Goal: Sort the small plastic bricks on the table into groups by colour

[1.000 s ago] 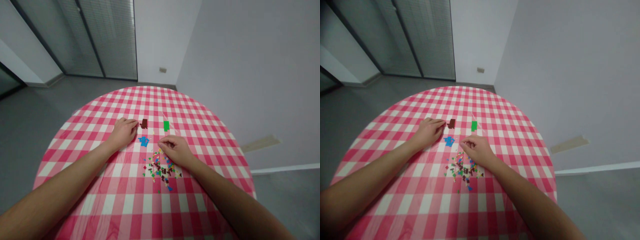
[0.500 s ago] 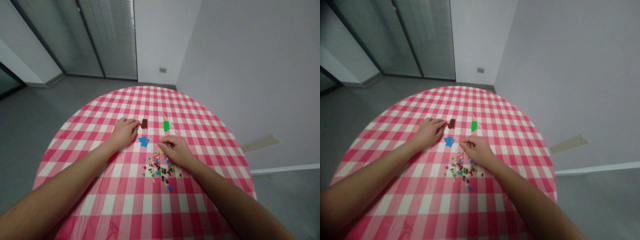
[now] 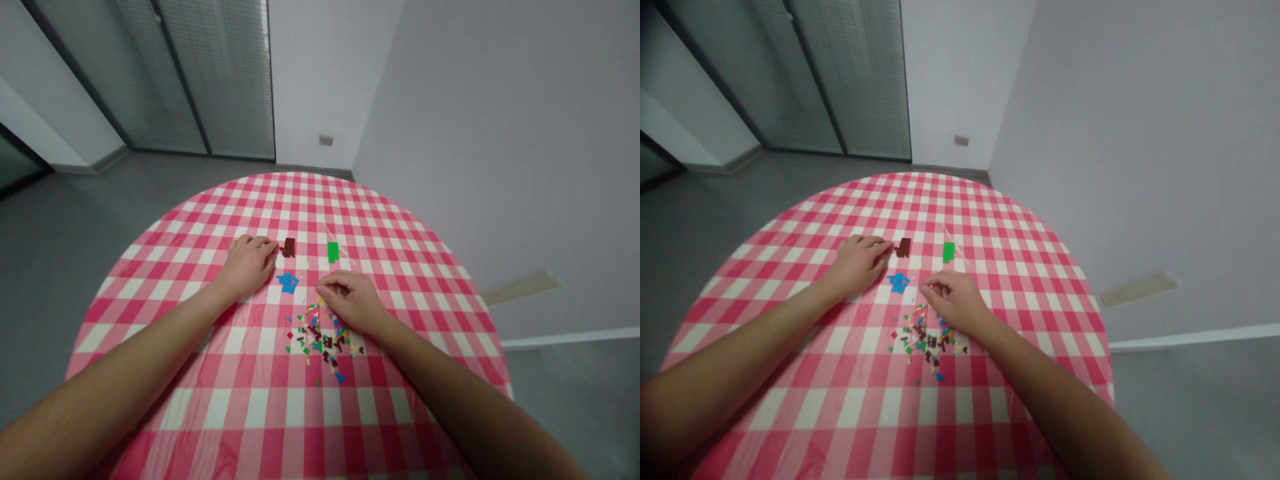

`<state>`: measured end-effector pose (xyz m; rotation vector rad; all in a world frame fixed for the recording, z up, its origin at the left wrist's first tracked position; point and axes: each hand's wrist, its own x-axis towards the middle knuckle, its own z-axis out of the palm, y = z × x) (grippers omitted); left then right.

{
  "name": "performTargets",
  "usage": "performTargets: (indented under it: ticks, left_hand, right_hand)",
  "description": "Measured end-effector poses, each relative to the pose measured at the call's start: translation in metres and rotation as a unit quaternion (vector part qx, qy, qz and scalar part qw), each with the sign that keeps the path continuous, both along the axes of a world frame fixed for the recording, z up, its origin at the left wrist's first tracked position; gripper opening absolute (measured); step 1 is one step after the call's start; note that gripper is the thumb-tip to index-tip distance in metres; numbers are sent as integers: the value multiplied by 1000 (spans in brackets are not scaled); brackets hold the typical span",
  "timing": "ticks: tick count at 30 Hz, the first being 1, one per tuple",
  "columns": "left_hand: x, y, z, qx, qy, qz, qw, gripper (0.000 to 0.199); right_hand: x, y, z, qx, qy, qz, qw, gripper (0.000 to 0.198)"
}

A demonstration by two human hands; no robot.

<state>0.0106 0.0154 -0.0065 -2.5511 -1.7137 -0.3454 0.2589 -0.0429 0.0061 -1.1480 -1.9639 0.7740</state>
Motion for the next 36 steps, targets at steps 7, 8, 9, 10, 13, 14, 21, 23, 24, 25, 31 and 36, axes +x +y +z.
performTargets:
  ticks: [7, 8, 9, 10, 13, 14, 21, 23, 24, 25, 31, 36]
  left_hand:
    - [0, 1, -1, 11, 4, -24, 1000, 35]
    - [0, 1, -1, 11, 0, -28, 1000, 34]
    - [0, 1, -1, 10, -4, -32, 999, 33]
    - [0, 1, -1, 9, -10, -34, 999, 33]
    - [1, 0, -1, 4, -35, -19, 999, 36]
    - [1, 0, -2, 3, -47, -12, 999, 39]
    - [2, 0, -4, -8, -89, -16, 996, 49]
    - [2, 1, -5, -13, -90, -18, 996, 49]
    - [2, 1, -5, -15, -90, -19, 996, 50]
    - [2, 1, -5, -18, -90, -21, 996, 50]
    - [0, 2, -8, -9, -110, -15, 994, 56]
    - [1, 2, -9, -11, -107, -16, 994, 55]
  right_hand:
    - [0, 0, 0, -4, -2, -2, 1000, 16]
    - [0, 0, 1, -4, -1, -2, 1000, 16]
    - [0, 0, 1, -4, 0, -1, 1000, 17]
    - [0, 0, 1, -5, 0, -2, 1000, 17]
    - [0, -1, 2, -9, -2, -5, 1000, 16]
    - [0, -1, 2, -9, -3, -5, 1000, 16]
    - [0, -1, 2, -13, -10, -8, 1000, 16]
    - [0, 0, 2, -12, -9, -7, 1000, 16]
    - [0, 0, 2, -11, -7, -6, 1000, 17]
    - [0, 0, 1, -10, -6, -4, 1000, 17]
    - [0, 0, 0, -5, 3, -3, 1000, 18]
    - [0, 0, 1, -9, 1, -1, 1000, 18]
